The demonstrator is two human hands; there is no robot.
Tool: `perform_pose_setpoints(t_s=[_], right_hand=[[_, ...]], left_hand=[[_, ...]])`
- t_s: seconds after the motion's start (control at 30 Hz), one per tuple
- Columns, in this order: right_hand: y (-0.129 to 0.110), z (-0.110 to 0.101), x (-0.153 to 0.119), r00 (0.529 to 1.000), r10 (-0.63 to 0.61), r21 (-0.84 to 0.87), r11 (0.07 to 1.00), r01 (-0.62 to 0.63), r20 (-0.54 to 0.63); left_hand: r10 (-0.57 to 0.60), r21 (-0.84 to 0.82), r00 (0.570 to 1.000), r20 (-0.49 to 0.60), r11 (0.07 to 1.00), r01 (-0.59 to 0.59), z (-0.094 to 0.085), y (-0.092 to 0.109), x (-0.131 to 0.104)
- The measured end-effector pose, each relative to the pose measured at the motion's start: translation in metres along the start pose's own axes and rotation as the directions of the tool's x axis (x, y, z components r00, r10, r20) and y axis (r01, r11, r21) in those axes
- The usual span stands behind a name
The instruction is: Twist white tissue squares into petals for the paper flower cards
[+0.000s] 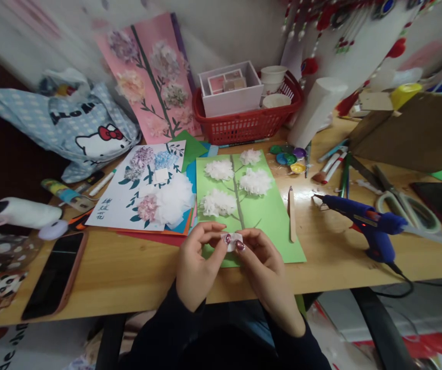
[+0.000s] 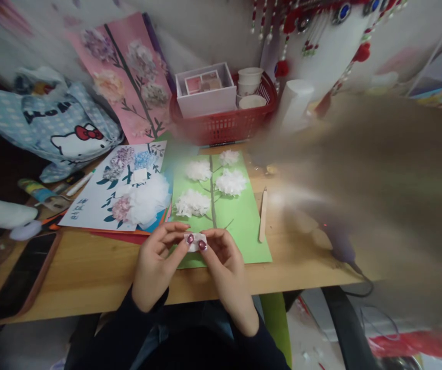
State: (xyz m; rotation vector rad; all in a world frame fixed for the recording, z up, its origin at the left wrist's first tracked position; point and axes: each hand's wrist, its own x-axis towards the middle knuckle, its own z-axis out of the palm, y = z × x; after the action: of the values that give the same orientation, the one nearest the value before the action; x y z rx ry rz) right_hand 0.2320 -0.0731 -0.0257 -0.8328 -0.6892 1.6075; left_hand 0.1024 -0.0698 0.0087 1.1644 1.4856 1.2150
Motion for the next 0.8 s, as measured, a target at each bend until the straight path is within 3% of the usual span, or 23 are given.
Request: perform_pose_setpoints(t_s=[0.17,0.37,0.63,0.7,0.8], right_hand=[[0.003,0.0,-0.002,0.995,-0.083,-0.075,0.994,0.079,-0.059],[0.002,0.0,-0.005,0.983,-0.14,-0.075,0.988,0.132,-0.119],[0.001,0.003,-0.006,0.951,-0.259,-0.104,0.964,0.244,-0.17],[0.001,0.002,-0.009,0.945,-0.291,-0.078,0.956,0.282,-0.149],[0.0,-0.002,-0.016,0.967,-0.256,-0.059,0.965,0.256,0.001]], left_hand=[[-0.04,-0.09,0.999,-0.013,0.995,0.039,-0.002,0.003,0.0],[-0.031,-0.021,0.995,0.093,0.999,0.033,-0.001,-0.001,0.001],[-0.107,-0.102,0.981,0.164,0.987,0.125,-0.004,0.007,0.003],[-0.073,-0.078,0.983,0.169,0.993,0.088,-0.006,0.009,0.003],[-0.02,-0.009,0.976,0.217,1.0,0.022,-0.012,0.011,0.004]])
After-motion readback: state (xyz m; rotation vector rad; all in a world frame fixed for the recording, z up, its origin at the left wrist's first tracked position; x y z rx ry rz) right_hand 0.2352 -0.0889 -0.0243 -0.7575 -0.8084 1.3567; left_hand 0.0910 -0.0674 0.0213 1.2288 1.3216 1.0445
